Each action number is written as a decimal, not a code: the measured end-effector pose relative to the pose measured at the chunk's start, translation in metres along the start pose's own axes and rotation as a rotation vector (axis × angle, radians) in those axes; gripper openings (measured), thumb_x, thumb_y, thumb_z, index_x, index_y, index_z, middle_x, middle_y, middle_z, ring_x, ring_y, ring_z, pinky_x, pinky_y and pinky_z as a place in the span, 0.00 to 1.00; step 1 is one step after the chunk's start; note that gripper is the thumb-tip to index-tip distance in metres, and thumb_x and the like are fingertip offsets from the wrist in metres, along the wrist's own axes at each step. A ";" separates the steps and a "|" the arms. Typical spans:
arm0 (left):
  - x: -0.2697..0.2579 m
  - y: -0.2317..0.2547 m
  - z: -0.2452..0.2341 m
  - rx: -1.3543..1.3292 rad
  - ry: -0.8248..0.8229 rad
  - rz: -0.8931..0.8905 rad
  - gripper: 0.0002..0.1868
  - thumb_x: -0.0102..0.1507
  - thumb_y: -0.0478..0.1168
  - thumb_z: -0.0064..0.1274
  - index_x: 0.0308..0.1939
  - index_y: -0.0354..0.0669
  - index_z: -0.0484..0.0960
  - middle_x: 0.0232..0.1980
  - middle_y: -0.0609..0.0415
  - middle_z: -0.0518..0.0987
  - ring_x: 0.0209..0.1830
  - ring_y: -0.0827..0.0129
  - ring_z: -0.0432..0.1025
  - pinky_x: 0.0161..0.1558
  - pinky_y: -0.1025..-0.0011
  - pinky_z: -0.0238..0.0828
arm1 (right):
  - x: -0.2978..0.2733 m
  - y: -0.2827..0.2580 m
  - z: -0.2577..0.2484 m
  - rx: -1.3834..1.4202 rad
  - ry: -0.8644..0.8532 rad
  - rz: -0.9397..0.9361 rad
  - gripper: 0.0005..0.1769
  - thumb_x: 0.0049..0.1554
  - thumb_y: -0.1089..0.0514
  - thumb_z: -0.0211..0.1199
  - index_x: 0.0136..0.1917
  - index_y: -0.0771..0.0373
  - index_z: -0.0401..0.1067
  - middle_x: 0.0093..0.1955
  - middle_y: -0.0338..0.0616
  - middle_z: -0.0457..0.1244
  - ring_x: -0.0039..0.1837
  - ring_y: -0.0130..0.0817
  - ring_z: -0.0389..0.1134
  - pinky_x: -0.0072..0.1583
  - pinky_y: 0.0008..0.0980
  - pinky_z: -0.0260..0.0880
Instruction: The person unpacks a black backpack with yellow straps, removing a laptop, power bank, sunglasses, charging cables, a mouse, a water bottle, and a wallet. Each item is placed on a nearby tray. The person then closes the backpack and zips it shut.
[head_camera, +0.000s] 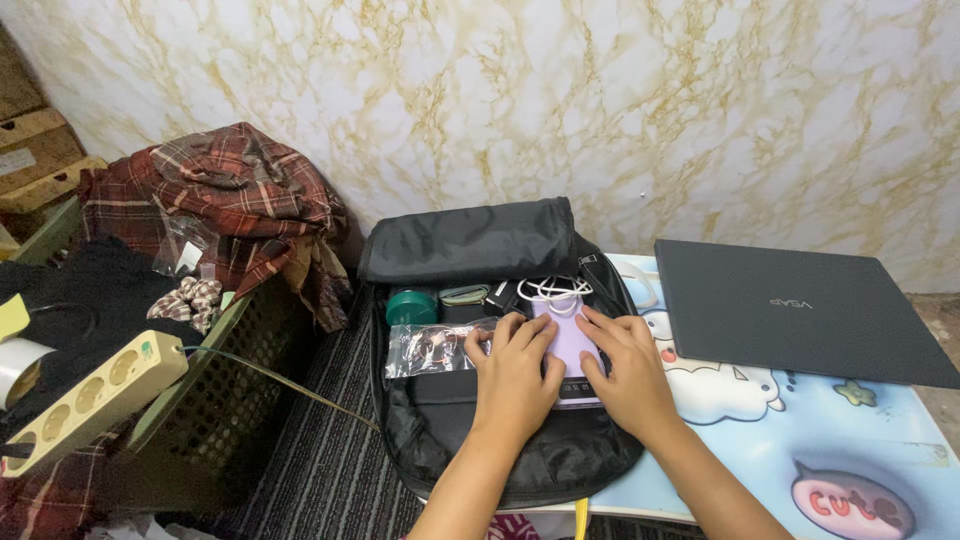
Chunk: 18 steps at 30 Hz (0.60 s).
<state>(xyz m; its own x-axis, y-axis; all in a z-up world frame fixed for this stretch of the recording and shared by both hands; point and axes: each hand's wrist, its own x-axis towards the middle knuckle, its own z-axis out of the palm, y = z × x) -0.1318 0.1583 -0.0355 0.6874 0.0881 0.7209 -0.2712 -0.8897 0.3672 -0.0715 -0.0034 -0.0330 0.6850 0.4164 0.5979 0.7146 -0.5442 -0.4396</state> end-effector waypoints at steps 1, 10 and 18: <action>0.000 0.000 -0.001 -0.013 -0.003 -0.007 0.16 0.57 0.40 0.56 0.48 0.42 0.86 0.54 0.56 0.82 0.62 0.60 0.67 0.64 0.41 0.46 | -0.001 0.003 0.001 0.023 0.010 0.007 0.22 0.50 0.61 0.63 0.59 0.64 0.77 0.64 0.46 0.68 0.60 0.45 0.63 0.63 0.39 0.64; 0.001 0.001 -0.004 -0.067 -0.057 -0.072 0.04 0.58 0.37 0.55 0.35 0.48 0.85 0.42 0.59 0.80 0.55 0.63 0.70 0.62 0.48 0.51 | -0.005 0.018 0.002 0.136 0.016 0.112 0.11 0.55 0.61 0.61 0.49 0.62 0.81 0.52 0.43 0.72 0.60 0.40 0.69 0.64 0.36 0.68; -0.001 0.000 0.004 0.051 -0.097 -0.049 0.24 0.60 0.44 0.54 0.58 0.39 0.79 0.63 0.53 0.76 0.65 0.57 0.62 0.63 0.42 0.45 | 0.003 0.002 -0.001 -0.052 -0.106 0.061 0.29 0.53 0.50 0.66 0.66 0.63 0.72 0.66 0.45 0.67 0.59 0.43 0.62 0.64 0.39 0.60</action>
<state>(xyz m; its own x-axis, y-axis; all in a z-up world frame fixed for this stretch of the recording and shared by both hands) -0.1296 0.1569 -0.0384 0.7616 0.0905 0.6417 -0.2025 -0.9074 0.3684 -0.0686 -0.0035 -0.0317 0.7402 0.4541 0.4959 0.6645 -0.6065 -0.4365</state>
